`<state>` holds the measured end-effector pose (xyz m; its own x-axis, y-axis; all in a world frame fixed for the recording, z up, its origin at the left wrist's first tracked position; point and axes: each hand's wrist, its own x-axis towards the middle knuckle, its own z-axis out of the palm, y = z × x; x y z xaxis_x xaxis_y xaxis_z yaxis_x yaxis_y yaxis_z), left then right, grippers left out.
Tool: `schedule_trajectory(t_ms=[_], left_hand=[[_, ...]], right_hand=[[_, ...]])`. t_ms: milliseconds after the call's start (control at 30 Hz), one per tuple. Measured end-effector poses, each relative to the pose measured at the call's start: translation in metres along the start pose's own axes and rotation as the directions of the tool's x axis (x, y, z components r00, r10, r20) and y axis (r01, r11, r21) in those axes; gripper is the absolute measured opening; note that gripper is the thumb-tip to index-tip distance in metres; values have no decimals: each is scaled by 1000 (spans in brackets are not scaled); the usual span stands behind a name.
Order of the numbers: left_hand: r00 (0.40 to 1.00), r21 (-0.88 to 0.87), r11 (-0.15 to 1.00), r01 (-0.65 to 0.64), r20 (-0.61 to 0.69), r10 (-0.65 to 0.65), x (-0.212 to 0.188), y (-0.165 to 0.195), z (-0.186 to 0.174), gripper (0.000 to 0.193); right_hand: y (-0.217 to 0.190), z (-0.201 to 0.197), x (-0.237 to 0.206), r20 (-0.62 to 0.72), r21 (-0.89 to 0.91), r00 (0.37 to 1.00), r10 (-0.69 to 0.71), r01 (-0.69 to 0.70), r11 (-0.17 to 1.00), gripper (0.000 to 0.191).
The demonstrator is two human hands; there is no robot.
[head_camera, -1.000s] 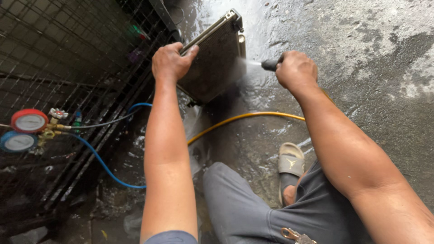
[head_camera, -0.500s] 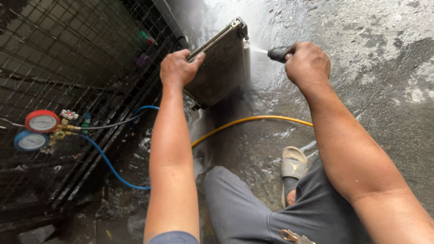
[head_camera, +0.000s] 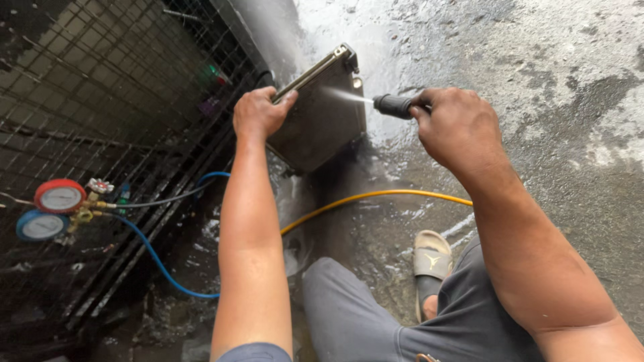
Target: The person uses a pressure washer to clean a green radiator, spraying both sides and flipping it over. After rinsing, the person places the radiator into a blue barrel filled with water.
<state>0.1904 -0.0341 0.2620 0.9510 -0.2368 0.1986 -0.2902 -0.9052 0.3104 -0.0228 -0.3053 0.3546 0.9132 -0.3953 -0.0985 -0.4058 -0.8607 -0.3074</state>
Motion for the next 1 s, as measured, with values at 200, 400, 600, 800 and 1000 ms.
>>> schedule_trajectory(t_ms=[200,400,600,800,1000], left_hand=[[1000,-13,1000,-17,-21,16,-2,-5,3,59],[999,-15,999,-32,11,32,8,-12,10,63],[990,-196,976,96,121,-73,23,-23,16,63],[990,-200,978,63,133,-37,28,-28,23,65],[989,-209,974,85,134,-57,29,-27,25,66]], right_hand=[[11,-9,-10,-89,63,995,33,-28,998,27],[21,-7,-13,-246,85,968,-45,68,994,25],[4,5,-26,-211,24,959,-189,198,980,25],[-15,13,-46,-224,86,927,-302,327,941,22],[-29,21,-48,-232,104,889,-395,426,899,22]])
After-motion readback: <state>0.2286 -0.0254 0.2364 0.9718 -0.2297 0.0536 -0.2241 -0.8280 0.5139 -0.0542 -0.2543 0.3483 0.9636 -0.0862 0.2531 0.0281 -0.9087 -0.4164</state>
